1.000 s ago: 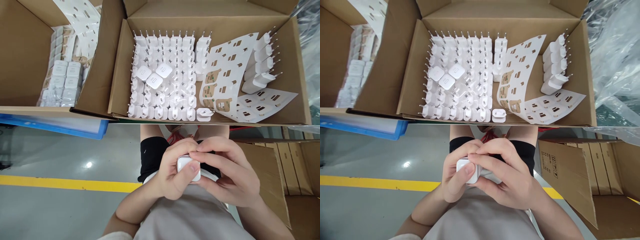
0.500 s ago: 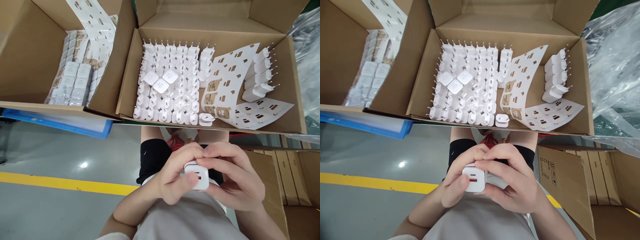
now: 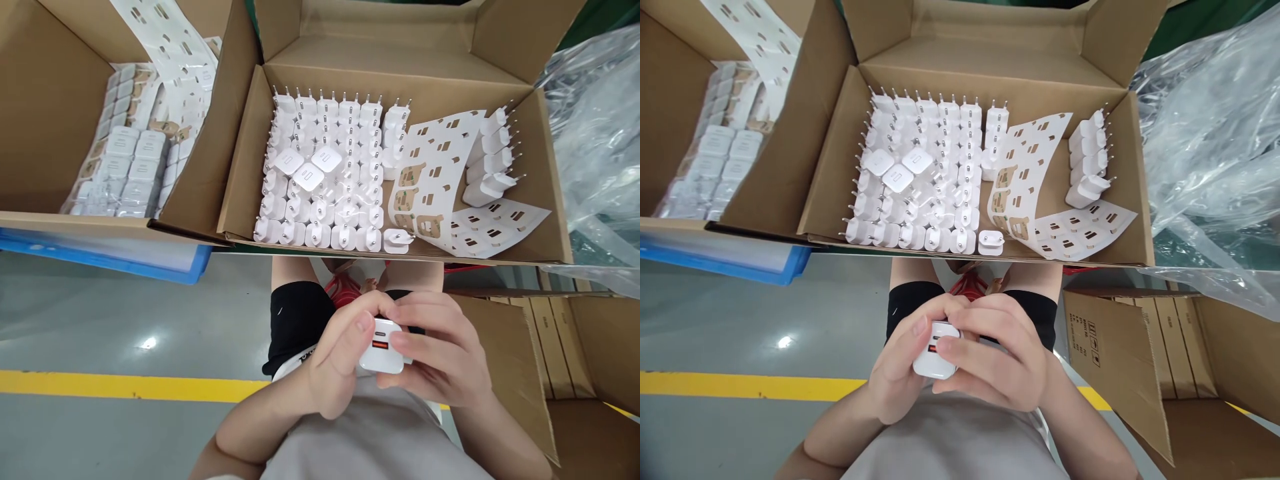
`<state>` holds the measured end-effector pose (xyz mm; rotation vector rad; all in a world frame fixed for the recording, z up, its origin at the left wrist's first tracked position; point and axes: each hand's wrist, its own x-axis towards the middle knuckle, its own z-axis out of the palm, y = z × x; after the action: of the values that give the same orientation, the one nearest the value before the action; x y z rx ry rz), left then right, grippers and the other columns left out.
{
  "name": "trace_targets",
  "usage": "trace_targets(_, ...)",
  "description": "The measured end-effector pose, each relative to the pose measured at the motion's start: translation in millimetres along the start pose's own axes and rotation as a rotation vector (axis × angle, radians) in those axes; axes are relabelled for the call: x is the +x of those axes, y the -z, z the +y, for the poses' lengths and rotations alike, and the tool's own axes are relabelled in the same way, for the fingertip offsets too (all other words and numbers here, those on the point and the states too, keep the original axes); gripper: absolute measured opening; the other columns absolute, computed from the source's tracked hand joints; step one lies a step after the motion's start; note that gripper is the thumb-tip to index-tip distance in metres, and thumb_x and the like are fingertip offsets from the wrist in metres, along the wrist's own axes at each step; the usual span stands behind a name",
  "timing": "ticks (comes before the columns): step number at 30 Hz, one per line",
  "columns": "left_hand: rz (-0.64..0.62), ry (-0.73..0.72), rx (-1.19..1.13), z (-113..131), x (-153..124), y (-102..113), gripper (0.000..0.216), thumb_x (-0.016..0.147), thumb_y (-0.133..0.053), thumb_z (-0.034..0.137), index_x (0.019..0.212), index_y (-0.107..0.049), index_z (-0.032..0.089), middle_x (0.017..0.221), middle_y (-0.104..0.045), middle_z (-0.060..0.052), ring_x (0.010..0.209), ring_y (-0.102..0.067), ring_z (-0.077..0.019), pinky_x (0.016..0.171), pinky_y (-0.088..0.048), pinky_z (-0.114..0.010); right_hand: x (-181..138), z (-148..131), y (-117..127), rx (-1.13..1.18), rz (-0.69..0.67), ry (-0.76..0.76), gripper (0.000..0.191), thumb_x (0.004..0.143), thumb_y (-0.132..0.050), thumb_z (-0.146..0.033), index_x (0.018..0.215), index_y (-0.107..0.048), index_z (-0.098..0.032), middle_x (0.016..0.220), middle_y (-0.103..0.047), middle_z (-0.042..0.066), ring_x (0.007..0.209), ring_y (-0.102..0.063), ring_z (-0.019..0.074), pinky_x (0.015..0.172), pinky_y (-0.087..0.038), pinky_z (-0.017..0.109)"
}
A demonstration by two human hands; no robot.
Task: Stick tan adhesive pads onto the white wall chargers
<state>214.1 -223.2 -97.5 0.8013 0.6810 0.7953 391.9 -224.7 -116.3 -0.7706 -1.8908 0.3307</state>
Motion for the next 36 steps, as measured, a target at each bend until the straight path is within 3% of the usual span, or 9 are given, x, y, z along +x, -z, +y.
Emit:
trace_targets(4,0.025,0.107,0.008,9.2,-4.5,-6.4,0.050,0.109,-0.050,0.065,0.099,-0.063,0.018,0.082,-0.056,-0.001,0.073,-0.047,-0.0162,0.068,-0.040,-0.029,-4.6,2.6,-2.8,0.059,0.062,0.006,0.015,0.108,-0.064,-0.031,0.113,-0.076,-0.023,0.107,-0.069,0.008,0.087,-0.065,0.0212,0.066,-0.061,0.037)
trace_targets(8,-0.007,0.144,-0.055,12.8,-1.9,-8.2,0.052,0.106,-0.057,0.069,0.096,-0.063,0.019,0.085,-0.058,-0.001,0.074,-0.047,-0.0152,0.069,-0.039,-0.028,-5.9,3.2,-6.1,0.175,0.100,-0.052,0.015,0.108,-0.063,-0.029,0.116,-0.073,-0.023,0.108,-0.063,0.008,0.087,-0.061,0.0209,0.067,-0.058,0.037)
trace_targets(13,-0.020,0.165,-0.201,6.6,1.3,-9.4,0.042,0.102,-0.069,0.060,0.093,-0.065,0.019,0.083,-0.057,0.001,0.071,-0.045,-0.0136,0.066,-0.039,-0.025,-3.0,-1.0,-6.2,0.291,0.105,-0.140,0.012,0.108,-0.065,-0.028,0.118,-0.069,-0.024,0.111,-0.061,0.007,0.089,-0.060,0.0198,0.064,-0.058,0.032)
trace_targets(17,0.059,0.223,-0.339,4.0,0.2,-12.4,0.042,0.097,-0.075,0.061,0.096,-0.070,0.019,0.081,-0.062,-0.002,0.077,-0.053,-0.0167,0.068,-0.042,-0.025,-3.9,-7.5,-9.0,0.416,0.144,-0.311,0.028,0.102,-0.076,-0.033,0.129,-0.068,-0.028,0.107,-0.064,0.006,0.081,-0.062,0.0189,0.055,-0.055,0.029)
trace_targets(20,0.061,0.285,-0.364,8.1,-0.1,-13.8,0.045,0.094,-0.077,0.061,0.093,-0.073,0.017,0.083,-0.065,-0.004,0.077,-0.056,-0.0175,0.071,-0.045,-0.026,-5.6,-12.9,-11.0,0.441,0.171,-0.395,0.040,0.097,-0.083,-0.036,0.132,-0.066,-0.030,0.107,-0.065,0.005,0.083,-0.064,0.0197,0.062,-0.059,0.031)
trace_targets(22,0.067,0.316,-0.384,11.8,0.0,-14.2,0.045,0.093,-0.079,0.061,0.090,-0.073,0.016,0.083,-0.065,-0.005,0.077,-0.056,-0.0172,0.072,-0.045,-0.026,-5.4,-16.3,-11.4,0.428,0.177,-0.413,0.038,0.098,-0.081,-0.037,0.131,-0.065,-0.030,0.108,-0.065,0.006,0.087,-0.066,0.0208,0.066,-0.062,0.033)
trace_targets(28,0.032,0.324,-0.465,14.9,-1.8,-14.9,0.041,0.095,-0.078,0.058,0.092,-0.074,0.018,0.079,-0.064,-0.003,0.077,-0.058,-0.0167,0.072,-0.046,-0.024,1.3,-22.7,-10.1,0.425,0.146,-0.347,0.024,0.108,-0.067,-0.030,0.131,-0.066,-0.023,0.108,-0.057,0.006,0.078,-0.059,0.0149,0.046,-0.051,0.020)
trace_targets(32,0.053,0.311,-0.442,13.7,-3.6,-14.6,0.037,0.097,-0.077,0.056,0.097,-0.075,0.019,0.082,-0.063,-0.003,0.081,-0.057,-0.0165,0.076,-0.048,-0.023,0.7,-21.0,-8.9,0.353,0.096,-0.322,0.015,0.110,-0.062,-0.031,0.123,-0.069,-0.025,0.111,-0.057,0.006,0.079,-0.061,0.0150,0.056,-0.058,0.025)
trace_targets(36,0.013,0.211,-0.261,13.9,-5.0,-11.7,0.040,0.102,-0.070,0.058,0.102,-0.074,0.018,0.089,-0.064,-0.005,0.084,-0.054,-0.0185,0.075,-0.046,-0.026,-4.8,-16.1,-6.8,0.403,0.160,-0.333,0.038,0.108,-0.069,-0.037,0.143,-0.060,-0.028,0.113,-0.065,0.007,0.076,-0.064,0.0160,0.058,-0.060,0.028)
